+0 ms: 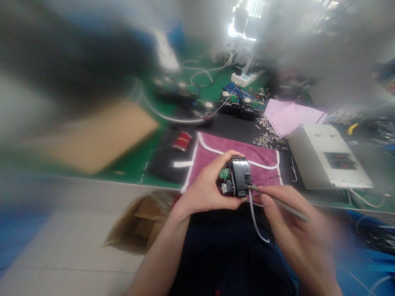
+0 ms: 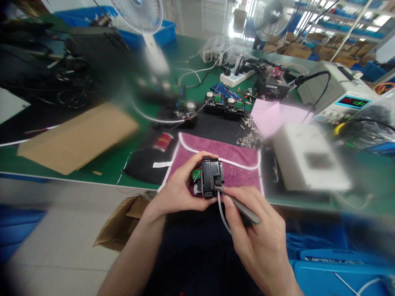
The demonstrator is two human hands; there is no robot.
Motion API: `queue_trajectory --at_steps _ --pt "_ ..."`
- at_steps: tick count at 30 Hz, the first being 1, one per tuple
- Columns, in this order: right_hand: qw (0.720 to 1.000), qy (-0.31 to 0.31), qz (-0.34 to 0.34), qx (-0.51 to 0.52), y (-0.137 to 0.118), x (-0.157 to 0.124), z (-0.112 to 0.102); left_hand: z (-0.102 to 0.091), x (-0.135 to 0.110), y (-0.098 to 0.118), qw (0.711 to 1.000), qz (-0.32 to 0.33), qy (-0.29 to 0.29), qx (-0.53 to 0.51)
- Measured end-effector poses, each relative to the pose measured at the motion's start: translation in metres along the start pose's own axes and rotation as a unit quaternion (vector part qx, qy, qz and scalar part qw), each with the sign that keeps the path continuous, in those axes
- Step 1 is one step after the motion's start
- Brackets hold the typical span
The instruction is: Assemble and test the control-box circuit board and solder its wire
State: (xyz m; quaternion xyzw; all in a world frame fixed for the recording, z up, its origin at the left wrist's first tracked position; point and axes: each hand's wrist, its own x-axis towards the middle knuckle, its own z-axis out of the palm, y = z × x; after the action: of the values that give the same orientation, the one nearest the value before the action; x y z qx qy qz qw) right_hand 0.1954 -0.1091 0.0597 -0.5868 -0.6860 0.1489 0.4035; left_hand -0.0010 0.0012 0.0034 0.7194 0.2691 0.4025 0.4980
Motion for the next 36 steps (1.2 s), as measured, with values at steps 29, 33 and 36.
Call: queue_trajectory --at_steps 29,33,36 --pt "1.0 -0.005 0.006 0.001 0.0014 -0.0009 0.0001 -0.0029 0.0014 0.0018 1.0 0.004 -0.006 0.007" --pt "1.0 -0.003 0.004 0.002 0.0017 -0.0011 -0.0007 -0.0028 0.0016 0.002 1.0 0.007 -0.004 0.011" --pt "1.0 -0.002 0.0 -0.003 0.0019 -0.0002 -0.0009 -0.0023 0.0017 0.002 1.0 0.006 0.0 0.016"
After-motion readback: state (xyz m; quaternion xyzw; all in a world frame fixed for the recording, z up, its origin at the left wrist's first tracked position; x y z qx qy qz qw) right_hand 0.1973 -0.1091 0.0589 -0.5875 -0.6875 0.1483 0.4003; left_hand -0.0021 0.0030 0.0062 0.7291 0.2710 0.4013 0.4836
